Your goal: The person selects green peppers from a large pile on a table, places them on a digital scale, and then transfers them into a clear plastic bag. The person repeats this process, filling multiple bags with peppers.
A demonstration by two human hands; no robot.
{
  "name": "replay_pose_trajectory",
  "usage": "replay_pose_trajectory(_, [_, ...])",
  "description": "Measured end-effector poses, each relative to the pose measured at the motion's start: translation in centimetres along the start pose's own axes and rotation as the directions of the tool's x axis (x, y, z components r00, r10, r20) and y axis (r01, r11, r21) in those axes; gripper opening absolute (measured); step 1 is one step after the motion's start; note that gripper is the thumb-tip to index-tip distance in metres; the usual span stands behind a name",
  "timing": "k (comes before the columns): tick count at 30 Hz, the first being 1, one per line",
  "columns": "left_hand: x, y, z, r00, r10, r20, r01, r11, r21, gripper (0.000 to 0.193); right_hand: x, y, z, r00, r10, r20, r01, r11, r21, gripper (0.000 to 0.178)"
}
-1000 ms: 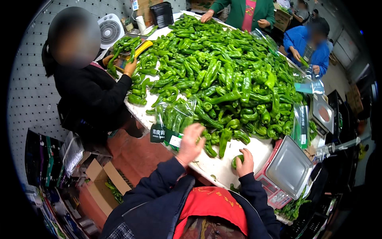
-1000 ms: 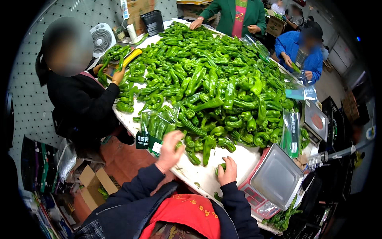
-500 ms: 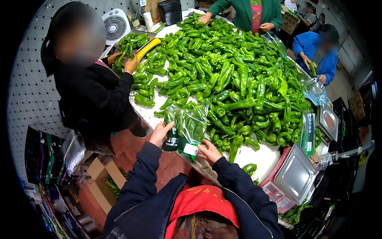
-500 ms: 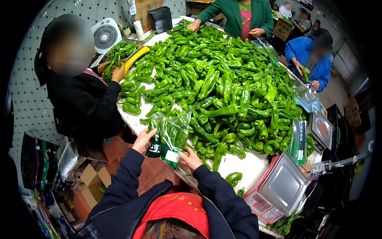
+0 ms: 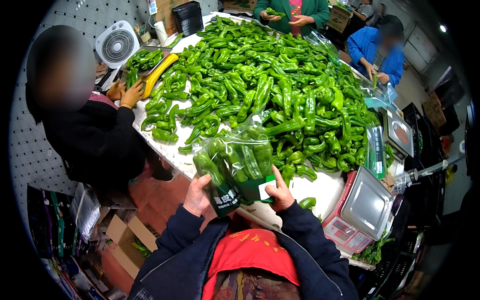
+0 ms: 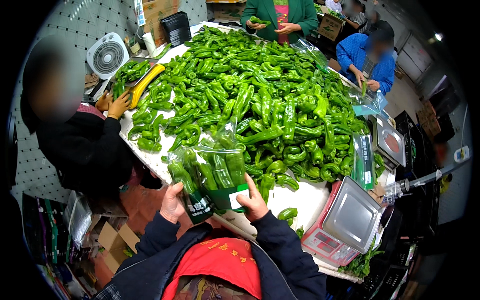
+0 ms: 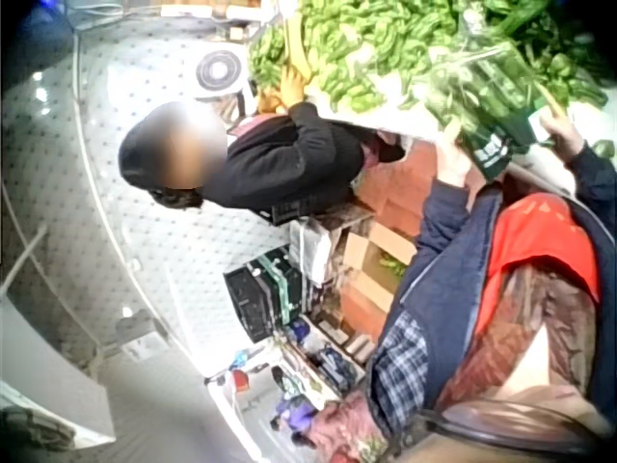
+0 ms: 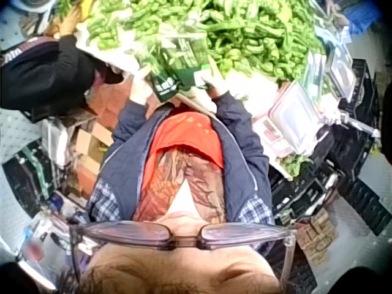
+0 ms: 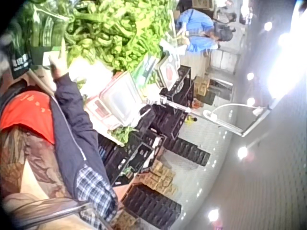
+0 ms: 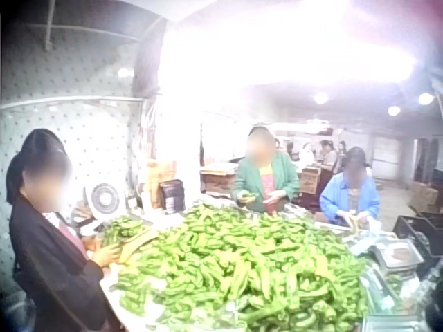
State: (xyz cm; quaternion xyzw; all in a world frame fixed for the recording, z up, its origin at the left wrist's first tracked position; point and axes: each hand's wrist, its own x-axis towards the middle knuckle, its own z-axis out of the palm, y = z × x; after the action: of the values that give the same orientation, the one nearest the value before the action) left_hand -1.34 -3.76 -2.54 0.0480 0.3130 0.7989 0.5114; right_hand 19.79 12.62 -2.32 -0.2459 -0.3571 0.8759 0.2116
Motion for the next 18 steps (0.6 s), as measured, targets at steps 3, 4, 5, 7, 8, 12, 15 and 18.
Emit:
replay_pose_trajectory(3, [-0.9, -1.5, 3.1, 0.989, -0.013, 0.148, 0.000, 0.997, 0.083, 0.056, -1.4, -1.4, -1.0, 0.990, -0.043, 0.131, 0.036, 0.998, 0.055, 0.087])
replay_pose_trajectory(4, [-1.3, -1.7, 4.1, 0.981, -0.033, 0.193, 0.006, 0.990, 0.138, 0.059, -2.2, -1.5, -2.6, 0.993, 0.015, 0.113, -0.015, 1.000, 0.004, 0.085])
replay_pose_trajectory(5, [-1.6, -1.6, 4.4, 0.962, -0.097, 0.255, 0.038, 0.973, 0.227, 0.070, -3.0, -1.7, -4.2, 0.993, 0.073, 0.095, -0.069, 0.997, -0.046, 0.083])
replay_pose_trajectory(7, [-0.8, -1.6, 3.5, 0.877, -0.167, 0.451, 0.121, 0.984, 0.128, 0.077, -4.5, -2.4, -4.2, 0.995, -0.026, 0.100, 0.028, 1.000, -0.011, 0.089])
replay_pose_trajectory(8, [-0.2, -1.6, 2.8, 0.819, -0.187, 0.542, 0.168, 0.982, 0.084, 0.081, -5.3, -2.7, -4.1, 0.992, -0.075, 0.101, 0.074, 0.997, 0.007, 0.093])
replay_pose_trajectory(12, [6.3, 0.0, 3.4, 0.935, -0.244, 0.256, 0.135, 0.915, 0.379, 0.080, -6.5, -3.5, -7.9, 0.979, -0.075, 0.187, 0.102, 0.986, -0.135, 0.100])
replay_pose_trajectory(15, [10.0, 0.4, 9.6, 0.850, -0.309, 0.427, 0.074, 0.873, 0.483, 0.074, -6.7, -5.8, -8.1, 0.978, -0.036, 0.207, 0.080, 0.975, -0.206, 0.103])
replay_pose_trajectory(18, [12.7, -1.8, 13.2, 0.711, -0.577, 0.401, 0.128, 0.668, 0.733, 0.078, -6.0, -6.8, -10.6, 0.975, -0.001, 0.224, 0.083, 0.930, -0.359, 0.104])
